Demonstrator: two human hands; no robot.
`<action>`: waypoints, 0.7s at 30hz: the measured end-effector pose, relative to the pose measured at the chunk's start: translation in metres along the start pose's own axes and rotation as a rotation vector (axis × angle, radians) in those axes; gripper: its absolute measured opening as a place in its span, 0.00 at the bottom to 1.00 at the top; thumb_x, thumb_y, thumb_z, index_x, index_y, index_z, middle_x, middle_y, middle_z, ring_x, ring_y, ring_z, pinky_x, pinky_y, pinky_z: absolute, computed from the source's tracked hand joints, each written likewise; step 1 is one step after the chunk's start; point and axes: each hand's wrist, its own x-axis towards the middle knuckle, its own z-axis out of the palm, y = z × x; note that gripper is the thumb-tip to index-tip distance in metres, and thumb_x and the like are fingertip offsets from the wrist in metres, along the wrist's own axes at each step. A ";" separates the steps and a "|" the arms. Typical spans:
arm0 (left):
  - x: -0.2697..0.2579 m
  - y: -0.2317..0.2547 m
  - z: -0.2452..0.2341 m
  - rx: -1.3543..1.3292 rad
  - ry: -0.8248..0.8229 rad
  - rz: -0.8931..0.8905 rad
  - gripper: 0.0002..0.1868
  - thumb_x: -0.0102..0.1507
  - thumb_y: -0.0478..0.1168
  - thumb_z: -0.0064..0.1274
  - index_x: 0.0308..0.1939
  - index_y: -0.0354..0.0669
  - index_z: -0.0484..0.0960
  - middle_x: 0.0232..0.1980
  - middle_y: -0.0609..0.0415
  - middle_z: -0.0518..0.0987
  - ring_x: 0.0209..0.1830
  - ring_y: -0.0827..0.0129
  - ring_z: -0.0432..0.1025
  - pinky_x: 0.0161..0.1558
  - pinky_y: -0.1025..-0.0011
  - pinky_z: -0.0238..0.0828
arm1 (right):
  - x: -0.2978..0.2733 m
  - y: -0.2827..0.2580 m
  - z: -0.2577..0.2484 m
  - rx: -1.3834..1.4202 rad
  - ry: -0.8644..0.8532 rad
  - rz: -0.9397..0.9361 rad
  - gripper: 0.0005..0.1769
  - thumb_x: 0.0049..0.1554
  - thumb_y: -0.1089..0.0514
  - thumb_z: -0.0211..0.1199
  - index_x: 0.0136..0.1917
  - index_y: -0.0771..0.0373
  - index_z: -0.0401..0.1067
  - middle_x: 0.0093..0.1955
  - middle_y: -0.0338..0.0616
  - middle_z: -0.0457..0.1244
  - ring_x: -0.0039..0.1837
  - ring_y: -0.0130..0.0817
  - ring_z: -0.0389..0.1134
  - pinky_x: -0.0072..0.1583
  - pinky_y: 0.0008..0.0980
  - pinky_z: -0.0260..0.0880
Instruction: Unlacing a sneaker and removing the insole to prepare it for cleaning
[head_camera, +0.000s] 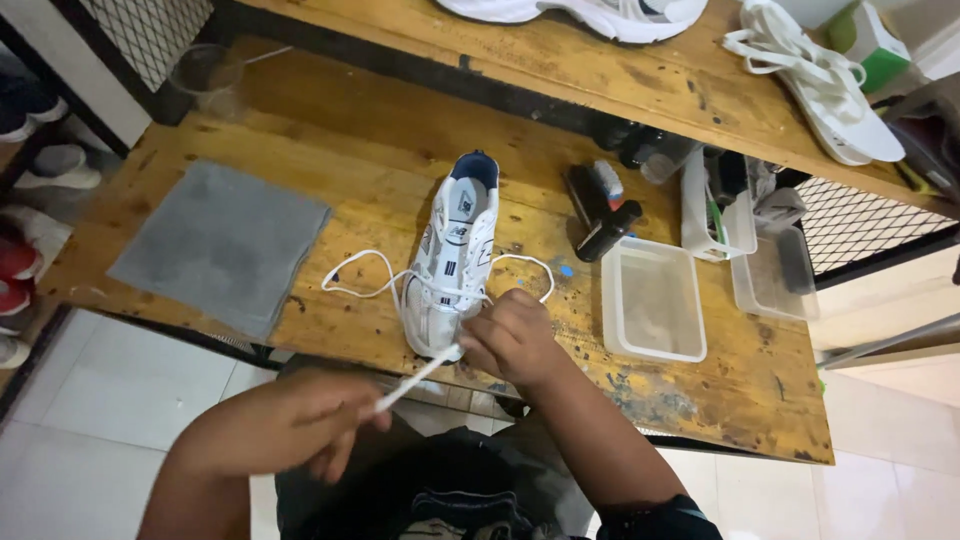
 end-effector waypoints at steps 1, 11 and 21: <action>-0.007 -0.011 -0.002 -0.070 -0.192 0.195 0.18 0.72 0.45 0.37 0.45 0.42 0.83 0.19 0.55 0.84 0.16 0.72 0.78 0.24 0.76 0.78 | 0.001 -0.001 0.001 0.005 -0.005 -0.023 0.14 0.67 0.50 0.55 0.47 0.63 0.70 0.36 0.41 0.61 0.34 0.34 0.61 0.40 0.34 0.61; -0.025 -0.158 -0.072 -1.588 1.099 1.165 0.15 0.73 0.37 0.56 0.64 0.48 0.85 0.69 0.62 0.84 0.69 0.82 0.79 0.43 0.99 0.74 | -0.014 0.007 0.012 -0.019 0.032 0.088 0.09 0.66 0.56 0.56 0.49 0.63 0.71 0.38 0.41 0.66 0.34 0.32 0.62 0.40 0.34 0.58; 0.069 -0.065 0.020 -0.599 0.818 0.628 0.14 0.70 0.29 0.39 0.59 0.33 0.73 0.42 0.40 0.84 0.39 0.60 0.81 0.47 0.64 0.81 | -0.023 -0.007 0.029 0.142 0.120 0.043 0.07 0.58 0.59 0.65 0.50 0.62 0.76 0.42 0.48 0.67 0.33 0.44 0.64 0.38 0.39 0.68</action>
